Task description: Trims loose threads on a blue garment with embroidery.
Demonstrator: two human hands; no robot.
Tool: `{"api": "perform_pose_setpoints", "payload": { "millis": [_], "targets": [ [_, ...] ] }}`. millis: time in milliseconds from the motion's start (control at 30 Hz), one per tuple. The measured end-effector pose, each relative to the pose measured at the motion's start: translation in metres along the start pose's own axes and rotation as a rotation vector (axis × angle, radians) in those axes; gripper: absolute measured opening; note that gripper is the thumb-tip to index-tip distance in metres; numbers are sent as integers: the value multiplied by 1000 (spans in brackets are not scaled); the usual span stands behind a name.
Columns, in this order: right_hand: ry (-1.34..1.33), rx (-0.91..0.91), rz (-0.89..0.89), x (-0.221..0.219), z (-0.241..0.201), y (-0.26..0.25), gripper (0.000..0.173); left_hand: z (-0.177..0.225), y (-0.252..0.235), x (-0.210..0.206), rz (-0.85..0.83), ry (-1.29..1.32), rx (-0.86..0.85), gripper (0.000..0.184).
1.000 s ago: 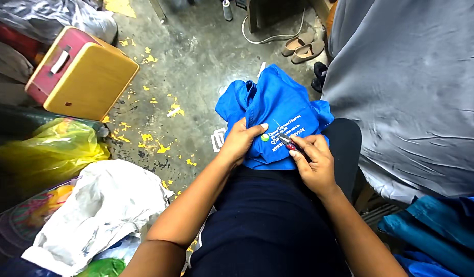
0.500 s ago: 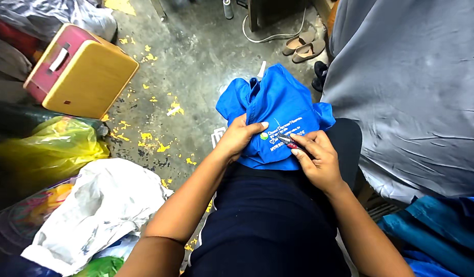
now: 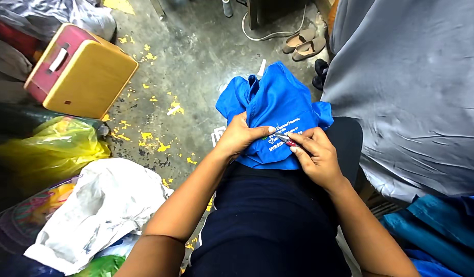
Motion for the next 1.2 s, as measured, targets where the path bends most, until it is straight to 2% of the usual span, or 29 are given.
{"api": "perform_pose_setpoints", "payload": {
  "millis": [267,600,800,1067,1200],
  "targets": [
    [-197,-45,-87,0,9,-4,26,0,0,1,-16,-35,0,31],
    [-74,-35,-83,-3,8,-4,28,0,-1,0,-24,-27,-5,32],
    [-199,-47,-122,-3,9,-4,26,-2,0,3,-26,-20,-13,31],
    [-104,-50,-76,-5,8,-2,28,-1,0,2,-29,-33,-16,31],
    [-221,-43,-142,-6,4,-2,24,-2,3,1,-37,-43,-22,33]
  ]
}}
Point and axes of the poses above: each hand's wrist, its own y-axis away from the middle knuckle, its own x-axis out of the back of the hand, z = x × y, the point moved 9 cm from there along -y, towards the middle knuckle, and after that the axes turned 13 degrees about y, right-handed, at the moved point
